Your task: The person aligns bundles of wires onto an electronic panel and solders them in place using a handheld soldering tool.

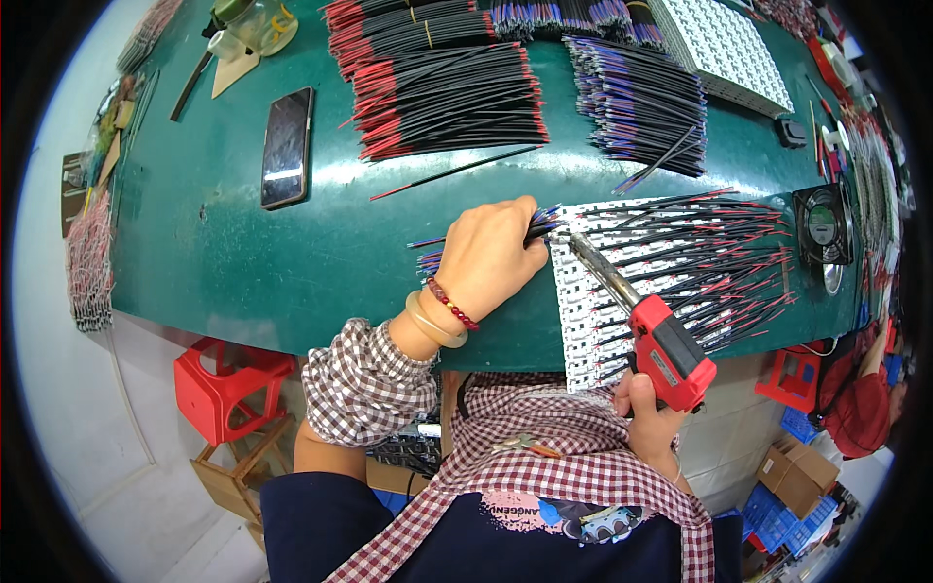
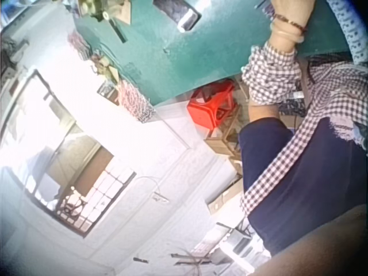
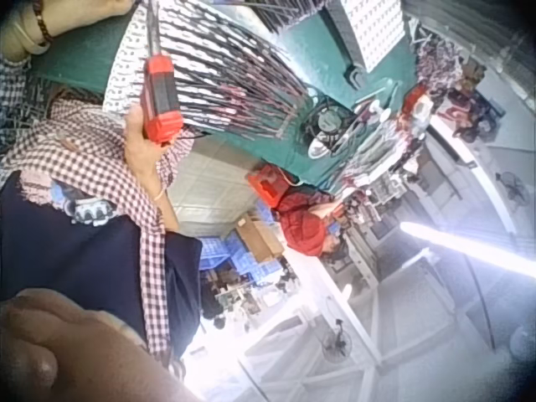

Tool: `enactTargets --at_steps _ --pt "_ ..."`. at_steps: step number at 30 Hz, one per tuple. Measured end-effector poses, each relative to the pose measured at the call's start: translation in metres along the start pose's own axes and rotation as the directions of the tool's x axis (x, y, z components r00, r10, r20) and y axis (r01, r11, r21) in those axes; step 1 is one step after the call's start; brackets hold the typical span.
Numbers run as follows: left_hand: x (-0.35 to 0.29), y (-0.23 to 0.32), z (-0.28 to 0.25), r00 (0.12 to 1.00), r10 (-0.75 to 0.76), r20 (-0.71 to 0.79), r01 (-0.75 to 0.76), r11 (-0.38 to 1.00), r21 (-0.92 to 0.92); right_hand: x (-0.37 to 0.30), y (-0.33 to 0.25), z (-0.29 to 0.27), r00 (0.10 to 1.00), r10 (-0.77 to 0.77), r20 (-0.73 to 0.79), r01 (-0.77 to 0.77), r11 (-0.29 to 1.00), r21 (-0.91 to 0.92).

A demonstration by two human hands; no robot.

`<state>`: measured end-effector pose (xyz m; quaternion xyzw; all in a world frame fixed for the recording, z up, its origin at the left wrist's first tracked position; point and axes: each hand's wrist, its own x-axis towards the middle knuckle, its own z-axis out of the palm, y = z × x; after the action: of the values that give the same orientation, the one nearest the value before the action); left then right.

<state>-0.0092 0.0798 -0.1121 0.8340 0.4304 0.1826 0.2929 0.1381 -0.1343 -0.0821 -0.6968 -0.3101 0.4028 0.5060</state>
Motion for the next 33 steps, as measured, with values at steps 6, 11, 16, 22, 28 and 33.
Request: enactTargets --at_steps 6,11,16,22,28,33 --pt "0.0002 0.0002 -0.0004 1.0 -0.001 -0.002 0.001 1.0 0.007 -0.0015 -0.0009 -0.0023 1.0 0.014 0.004 -0.015 0.999 0.048" --pt "0.0 -0.0007 -0.0003 1.0 0.0 0.0 0.0 1.0 -0.005 -0.0023 -0.003 -0.0074 0.997 0.048 0.058 -0.05 0.998 0.041" --pt "0.0006 -0.0006 -0.0006 1.0 0.009 0.016 -0.009 1.0 0.001 -0.0019 -0.0012 -0.0091 0.99 0.085 0.111 -0.09 0.995 0.043" --pt "0.0003 -0.0031 -0.0013 0.999 0.032 0.027 -0.031 0.999 -0.022 -0.0013 0.0033 -0.0033 0.997 0.061 0.046 -0.061 0.998 -0.007" --pt "0.0001 -0.0042 -0.0019 0.999 0.043 0.027 -0.042 0.998 -0.042 -0.0003 0.0005 -0.0011 0.998 0.067 0.021 -0.067 0.998 -0.012" --pt "0.0038 -0.0047 -0.0064 0.997 0.025 0.068 -0.019 0.997 -0.078 0.0019 -0.0058 -0.0006 0.999 0.051 0.013 -0.051 0.999 -0.014"
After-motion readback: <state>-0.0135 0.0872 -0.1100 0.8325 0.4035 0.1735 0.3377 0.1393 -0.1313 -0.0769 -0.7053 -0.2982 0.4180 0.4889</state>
